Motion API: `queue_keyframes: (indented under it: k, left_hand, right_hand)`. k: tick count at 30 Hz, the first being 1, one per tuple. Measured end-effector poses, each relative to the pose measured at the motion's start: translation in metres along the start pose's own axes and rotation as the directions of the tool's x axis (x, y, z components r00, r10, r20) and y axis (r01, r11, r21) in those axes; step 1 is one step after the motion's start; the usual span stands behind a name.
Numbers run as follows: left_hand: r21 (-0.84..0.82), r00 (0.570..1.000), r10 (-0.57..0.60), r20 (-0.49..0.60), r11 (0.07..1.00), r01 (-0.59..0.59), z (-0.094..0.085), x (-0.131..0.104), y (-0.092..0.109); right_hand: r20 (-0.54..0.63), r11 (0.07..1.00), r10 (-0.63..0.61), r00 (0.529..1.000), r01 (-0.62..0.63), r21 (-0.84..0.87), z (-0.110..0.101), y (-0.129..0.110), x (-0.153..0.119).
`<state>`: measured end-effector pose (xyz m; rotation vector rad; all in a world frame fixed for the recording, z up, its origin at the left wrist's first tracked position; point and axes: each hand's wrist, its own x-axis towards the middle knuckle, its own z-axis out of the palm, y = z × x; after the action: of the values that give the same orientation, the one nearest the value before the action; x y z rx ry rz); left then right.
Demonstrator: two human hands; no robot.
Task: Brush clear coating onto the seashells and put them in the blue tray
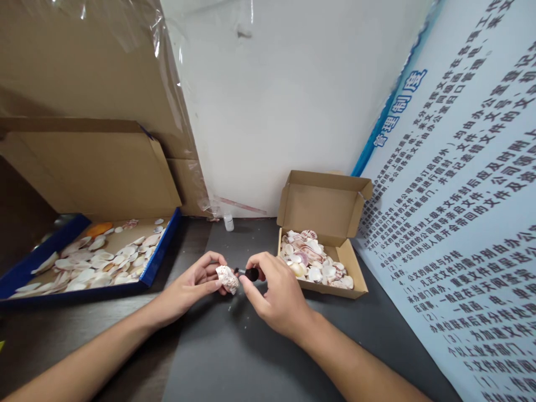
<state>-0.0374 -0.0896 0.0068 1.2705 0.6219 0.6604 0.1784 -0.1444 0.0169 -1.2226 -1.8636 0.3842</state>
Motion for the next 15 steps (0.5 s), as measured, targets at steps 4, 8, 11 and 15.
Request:
queue_keyframes:
  k: [4, 8, 11, 15]
  left_hand:
    - [0.006, 1.000, -0.007, -0.006, 1.000, 0.007, 0.0005, -0.0002, 0.0009]
    - [-0.004, 1.000, -0.006, -0.013, 1.000, 0.006, 0.0009, 0.0003, 0.0009]
    - [-0.003, 1.000, -0.003, -0.004, 1.000, 0.003, 0.0009, 0.0009, 0.0009]
    - [0.009, 1.000, -0.004, -0.011, 1.000, 0.004, 0.0015, 0.0008, 0.0021]
  right_hand:
    - [0.010, 1.000, -0.014, 1.000, 0.013, 0.018, -0.0003, -0.0007, 0.0008]
    - [0.001, 1.000, -0.016, 1.000, 0.016, 0.001, -0.0002, -0.0010, 0.0015]
    - [-0.001, 0.999, -0.029, 1.000, 0.029, 0.033, -0.0002, -0.0008, 0.0014]
    - [0.005, 1.000, -0.025, 1.000, 0.025, 0.013, -0.0005, -0.0004, 0.0013]
